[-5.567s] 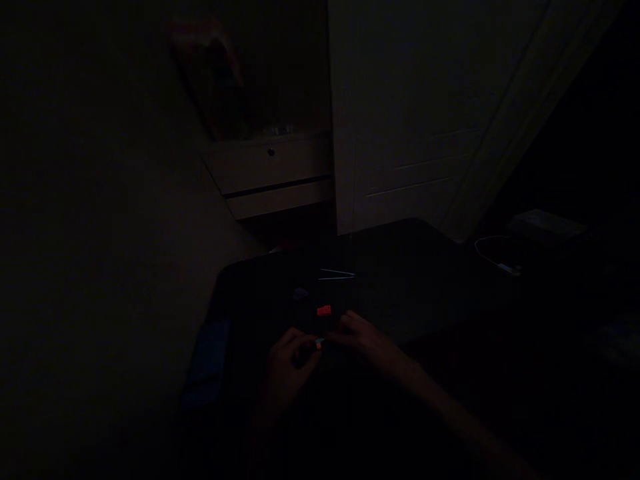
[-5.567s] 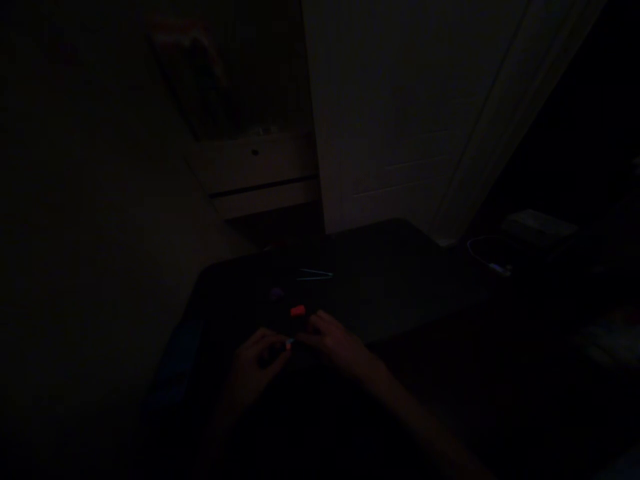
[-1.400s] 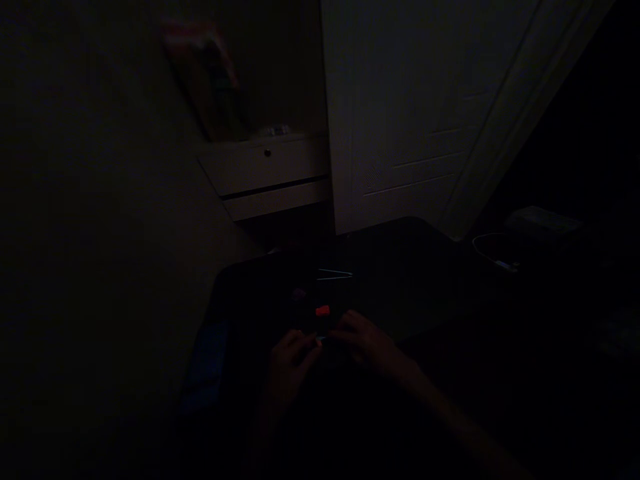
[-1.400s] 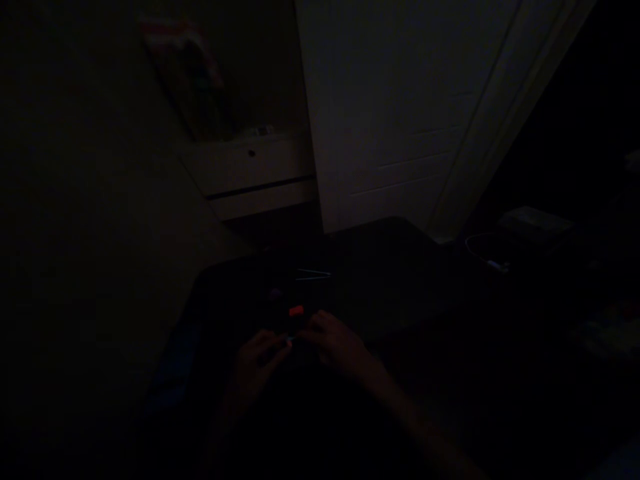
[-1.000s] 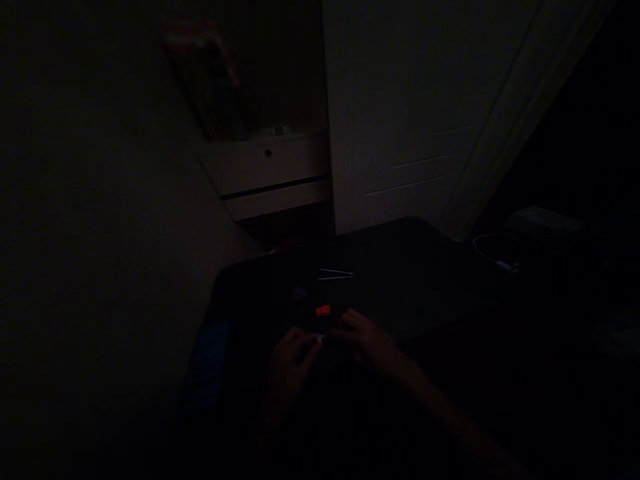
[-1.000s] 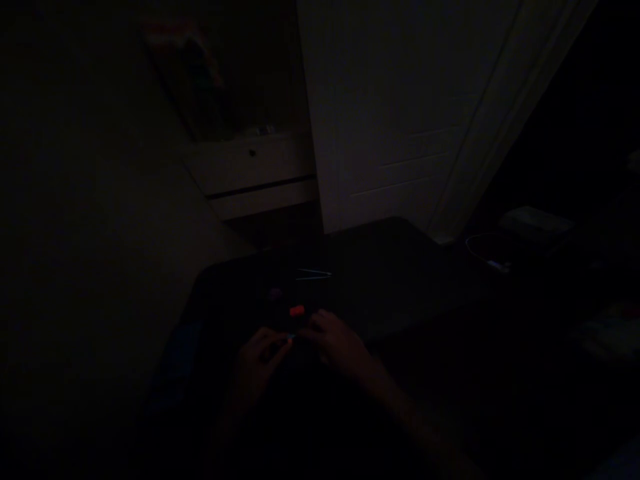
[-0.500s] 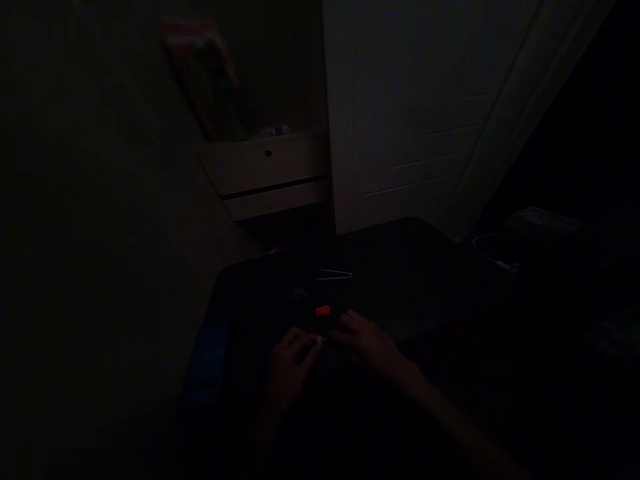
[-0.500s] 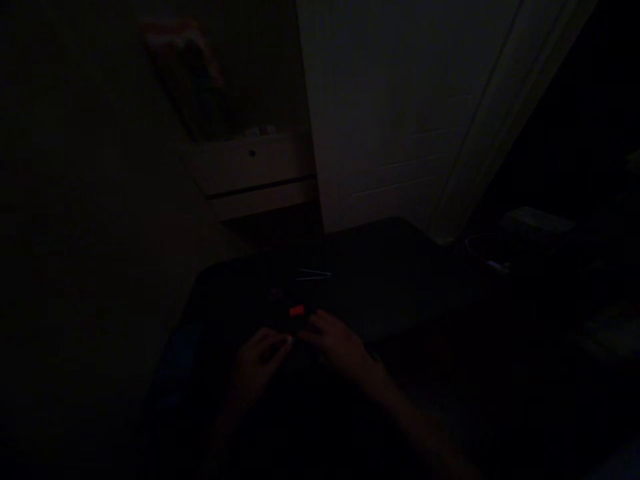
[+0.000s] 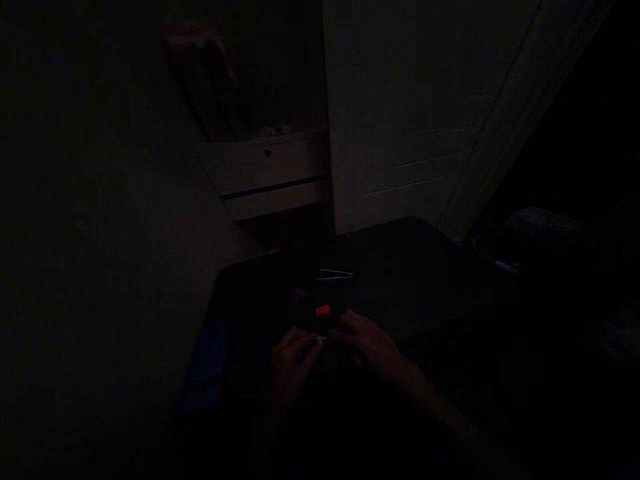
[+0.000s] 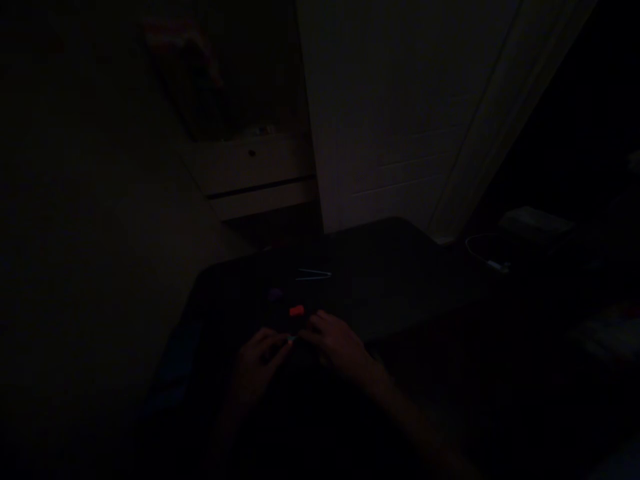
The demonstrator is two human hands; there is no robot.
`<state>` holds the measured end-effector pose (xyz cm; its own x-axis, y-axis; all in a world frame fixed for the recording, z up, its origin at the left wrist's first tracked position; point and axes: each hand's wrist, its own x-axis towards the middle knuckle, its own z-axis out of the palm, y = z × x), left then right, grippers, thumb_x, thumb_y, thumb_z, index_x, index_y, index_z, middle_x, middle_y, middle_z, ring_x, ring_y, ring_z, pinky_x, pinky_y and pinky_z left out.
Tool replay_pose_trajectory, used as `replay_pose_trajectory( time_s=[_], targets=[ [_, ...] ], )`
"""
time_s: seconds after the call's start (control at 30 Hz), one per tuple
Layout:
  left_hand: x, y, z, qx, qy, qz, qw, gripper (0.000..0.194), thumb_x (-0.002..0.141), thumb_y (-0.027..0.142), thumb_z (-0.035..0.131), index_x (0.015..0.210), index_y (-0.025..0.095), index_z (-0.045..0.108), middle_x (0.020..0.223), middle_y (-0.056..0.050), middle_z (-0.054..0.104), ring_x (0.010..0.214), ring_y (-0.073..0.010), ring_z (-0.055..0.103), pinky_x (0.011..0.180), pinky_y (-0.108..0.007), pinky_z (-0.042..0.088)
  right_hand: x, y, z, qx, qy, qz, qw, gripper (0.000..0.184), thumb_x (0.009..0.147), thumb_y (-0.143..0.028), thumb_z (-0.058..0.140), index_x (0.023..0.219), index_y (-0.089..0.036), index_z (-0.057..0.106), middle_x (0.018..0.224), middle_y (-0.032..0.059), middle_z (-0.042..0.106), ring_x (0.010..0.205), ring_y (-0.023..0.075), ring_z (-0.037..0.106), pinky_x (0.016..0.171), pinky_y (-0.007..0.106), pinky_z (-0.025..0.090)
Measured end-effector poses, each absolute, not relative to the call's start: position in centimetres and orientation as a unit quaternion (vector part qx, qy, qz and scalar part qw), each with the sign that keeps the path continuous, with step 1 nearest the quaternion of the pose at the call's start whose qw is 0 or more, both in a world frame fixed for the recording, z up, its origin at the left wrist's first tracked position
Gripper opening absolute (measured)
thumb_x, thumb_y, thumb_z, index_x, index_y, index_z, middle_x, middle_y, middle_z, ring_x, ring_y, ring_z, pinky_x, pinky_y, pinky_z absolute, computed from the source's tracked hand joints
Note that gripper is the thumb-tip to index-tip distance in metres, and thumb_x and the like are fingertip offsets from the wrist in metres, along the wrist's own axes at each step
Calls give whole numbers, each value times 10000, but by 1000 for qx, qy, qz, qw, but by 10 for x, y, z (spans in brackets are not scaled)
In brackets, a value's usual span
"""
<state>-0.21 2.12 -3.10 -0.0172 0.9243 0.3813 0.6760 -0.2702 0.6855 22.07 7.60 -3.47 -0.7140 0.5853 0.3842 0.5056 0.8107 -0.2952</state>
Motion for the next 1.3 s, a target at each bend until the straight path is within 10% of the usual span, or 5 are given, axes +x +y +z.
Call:
replay_pose_trajectory(
  time_s=[1.3],
  targets=[
    [-2,22,-35,675,591,421,133,264,946,447,667,906,237,823,867,-40,733,653,-154,664,637,-282,566,218,74,-33,-305,-907,117,267,463,866,2,618,1273,-203,699,1122,97,667,1020,244,594,893,365,529]
  ],
)
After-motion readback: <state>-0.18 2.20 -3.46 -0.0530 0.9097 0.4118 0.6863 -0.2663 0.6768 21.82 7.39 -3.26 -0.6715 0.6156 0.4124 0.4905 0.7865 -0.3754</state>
